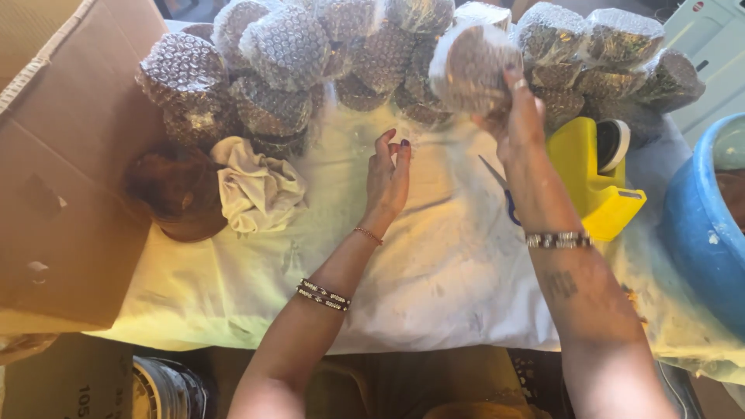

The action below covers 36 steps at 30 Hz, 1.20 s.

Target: Packing small items into bubble wrap and sealing them, then cleaning a finished product with a cloth.

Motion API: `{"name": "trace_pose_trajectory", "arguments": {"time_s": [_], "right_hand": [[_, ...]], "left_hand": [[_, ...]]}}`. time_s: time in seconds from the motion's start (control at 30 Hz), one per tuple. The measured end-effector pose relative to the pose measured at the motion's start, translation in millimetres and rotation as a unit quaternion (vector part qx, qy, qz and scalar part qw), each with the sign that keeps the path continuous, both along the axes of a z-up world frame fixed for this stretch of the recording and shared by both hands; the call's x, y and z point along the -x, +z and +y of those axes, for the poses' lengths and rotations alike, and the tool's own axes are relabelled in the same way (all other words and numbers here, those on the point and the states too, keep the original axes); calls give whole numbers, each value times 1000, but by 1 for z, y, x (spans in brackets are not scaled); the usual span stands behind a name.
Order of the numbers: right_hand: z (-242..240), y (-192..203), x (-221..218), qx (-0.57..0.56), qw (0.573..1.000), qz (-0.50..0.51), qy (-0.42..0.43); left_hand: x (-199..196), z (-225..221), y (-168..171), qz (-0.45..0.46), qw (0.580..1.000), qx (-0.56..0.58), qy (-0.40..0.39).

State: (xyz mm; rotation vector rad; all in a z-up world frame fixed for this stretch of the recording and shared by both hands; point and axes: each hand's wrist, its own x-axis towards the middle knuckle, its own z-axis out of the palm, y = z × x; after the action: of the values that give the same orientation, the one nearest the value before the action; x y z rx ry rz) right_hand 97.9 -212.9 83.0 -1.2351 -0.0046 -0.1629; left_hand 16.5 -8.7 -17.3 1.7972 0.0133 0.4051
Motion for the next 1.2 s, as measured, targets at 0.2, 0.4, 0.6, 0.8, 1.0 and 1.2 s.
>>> {"name": "trace_pose_trajectory", "arguments": {"time_s": [0.2, 0.4, 0.6, 0.8, 1.0, 1.2], "right_hand": [[14, 1, -80, 54, 996, 64, -38], [12, -17, -107, 330, 915, -88, -213], [22, 2, -81, 453, 859, -28, -234], [30, 26, -36, 398, 882, -63, -242], [28, -4, 40, 406, 862, -219, -213], [24, -45, 84, 569, 802, -180, -33]], "left_hand": [[3, -2, 0, 17, 1000, 1, -11], [7, -4, 8, 33, 999, -25, -25], [-1, -5, -4, 12, 999, -43, -17], [-1, -5, -5, 22, 998, -48, -25], [6, -4, 7, 44, 997, -45, -47], [2, -2, -2, 15, 998, -47, -37]]}}
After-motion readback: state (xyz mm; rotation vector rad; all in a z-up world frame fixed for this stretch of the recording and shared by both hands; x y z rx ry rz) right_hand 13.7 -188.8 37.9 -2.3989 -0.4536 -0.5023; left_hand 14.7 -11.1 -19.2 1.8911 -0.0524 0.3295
